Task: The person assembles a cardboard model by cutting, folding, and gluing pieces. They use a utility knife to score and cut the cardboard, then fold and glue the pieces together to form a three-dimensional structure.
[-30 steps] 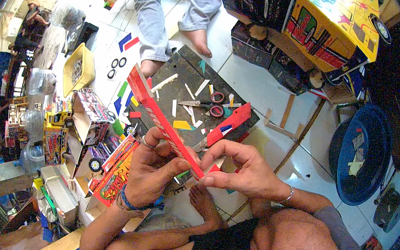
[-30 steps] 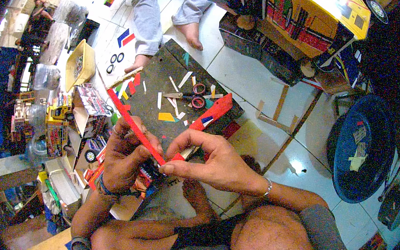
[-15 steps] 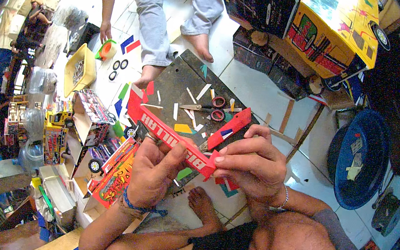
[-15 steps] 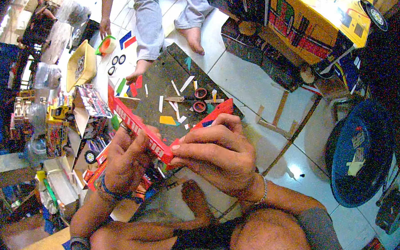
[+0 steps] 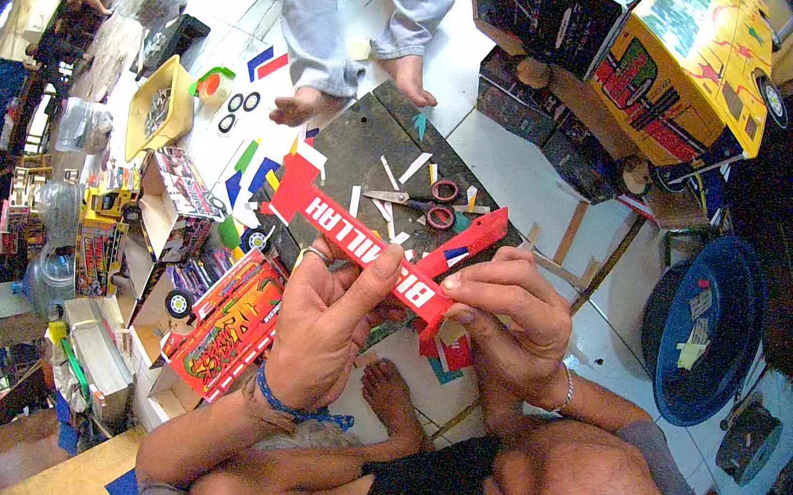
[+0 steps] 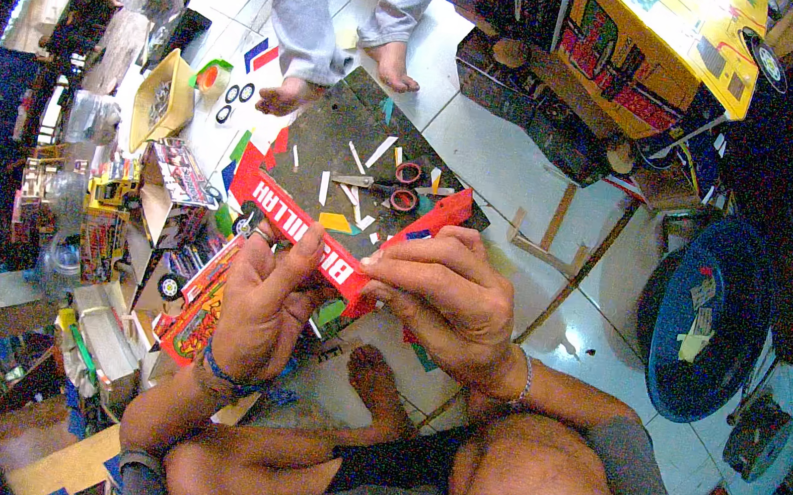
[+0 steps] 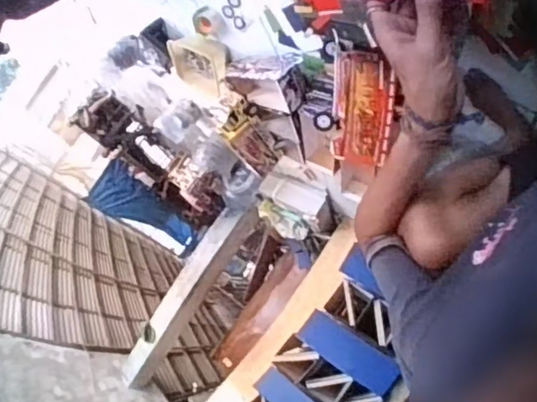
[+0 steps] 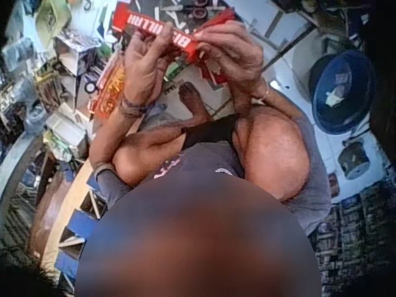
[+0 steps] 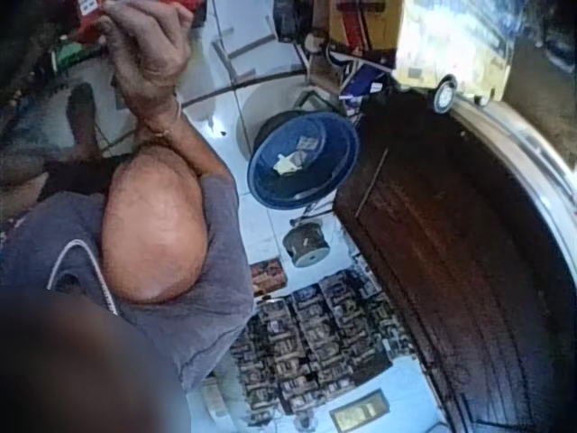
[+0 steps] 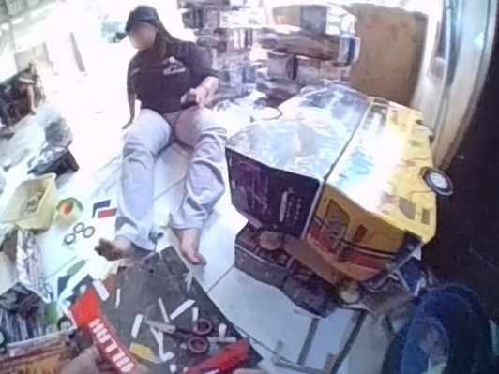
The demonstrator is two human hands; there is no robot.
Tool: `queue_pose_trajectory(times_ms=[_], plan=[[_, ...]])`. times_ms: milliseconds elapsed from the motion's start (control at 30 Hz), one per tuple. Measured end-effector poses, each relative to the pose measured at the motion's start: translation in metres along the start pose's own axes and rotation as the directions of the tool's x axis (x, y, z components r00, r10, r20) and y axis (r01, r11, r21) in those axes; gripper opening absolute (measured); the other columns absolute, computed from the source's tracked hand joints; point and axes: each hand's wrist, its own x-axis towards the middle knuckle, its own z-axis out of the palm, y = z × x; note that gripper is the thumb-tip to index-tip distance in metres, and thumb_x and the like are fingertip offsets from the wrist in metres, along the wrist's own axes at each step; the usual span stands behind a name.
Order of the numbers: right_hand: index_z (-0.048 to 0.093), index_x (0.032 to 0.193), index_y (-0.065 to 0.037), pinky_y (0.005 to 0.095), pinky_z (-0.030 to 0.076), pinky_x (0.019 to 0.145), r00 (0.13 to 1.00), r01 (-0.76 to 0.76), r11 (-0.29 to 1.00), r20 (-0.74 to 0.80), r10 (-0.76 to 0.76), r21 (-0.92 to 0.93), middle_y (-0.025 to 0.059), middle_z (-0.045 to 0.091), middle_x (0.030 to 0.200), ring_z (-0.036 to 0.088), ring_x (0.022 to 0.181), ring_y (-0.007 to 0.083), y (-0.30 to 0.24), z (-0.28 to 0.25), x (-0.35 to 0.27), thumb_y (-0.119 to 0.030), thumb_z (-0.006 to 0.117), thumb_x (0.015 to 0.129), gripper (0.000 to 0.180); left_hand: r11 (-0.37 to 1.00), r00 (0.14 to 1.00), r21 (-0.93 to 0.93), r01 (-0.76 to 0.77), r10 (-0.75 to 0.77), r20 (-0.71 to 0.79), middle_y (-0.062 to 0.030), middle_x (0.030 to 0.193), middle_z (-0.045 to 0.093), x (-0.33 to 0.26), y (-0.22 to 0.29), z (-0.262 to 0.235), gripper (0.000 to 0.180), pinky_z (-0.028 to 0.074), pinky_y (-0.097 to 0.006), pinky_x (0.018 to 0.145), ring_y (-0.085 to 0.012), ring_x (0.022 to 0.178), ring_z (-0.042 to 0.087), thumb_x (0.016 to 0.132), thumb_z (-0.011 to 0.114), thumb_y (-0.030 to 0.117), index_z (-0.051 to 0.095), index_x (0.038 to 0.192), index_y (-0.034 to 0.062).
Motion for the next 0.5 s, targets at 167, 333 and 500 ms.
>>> queue_pose_trajectory(times_ms=[167, 333, 500], plan=[[0.077, 0.109, -0.013, 0.0366, 0.045, 0.086, 1.0, 0.026, 0.999, 0.016, -0.026, -0.025, 0.0053, 0.073, 0.11, 0.067, 0.093, 0.0204, 0.0003, 0.0006, 0.001, -0.013, 0.083, 0.078, 0.031, 1.0, 1.0, -0.001, 0.004, -0.004, -0.023, -0.0159, 0.109, 0.067, -0.0001, 0.0, 0.0001, 0.037, 0.059, -0.038, 0.086, -0.0229, 0.097, 0.071, 0.099, 0.067, 0.014, 0.043, 0.124, 0.0], [0.077, 0.114, -0.016, 0.0378, 0.045, 0.087, 0.995, 0.087, 0.988, 0.061, -0.079, -0.124, 0.0055, 0.072, 0.114, 0.067, 0.098, 0.0211, 0.0023, -0.0006, 0.0015, -0.017, 0.084, 0.076, 0.038, 0.999, 0.999, -0.021, 0.026, -0.026, -0.021, -0.0158, 0.108, 0.067, 0.0003, 0.001, -0.003, 0.034, 0.059, -0.038, 0.088, -0.0233, 0.099, 0.07, 0.1, 0.066, 0.012, 0.044, 0.123, 0.0], [0.076, 0.116, -0.013, 0.0356, 0.046, 0.089, 0.996, 0.011, 1.0, 0.087, -0.01, -0.011, 0.0073, 0.068, 0.12, 0.065, 0.104, 0.0236, 0.0006, 0.0013, 0.0009, -0.018, 0.086, 0.074, 0.043, 0.999, 0.999, -0.031, -0.011, 0.012, 0.037, -0.0158, 0.111, 0.067, 0.0012, -0.0007, -0.0096, 0.034, 0.057, -0.039, 0.093, -0.0233, 0.103, 0.069, 0.099, 0.066, 0.008, 0.044, 0.125, 0.0023]])
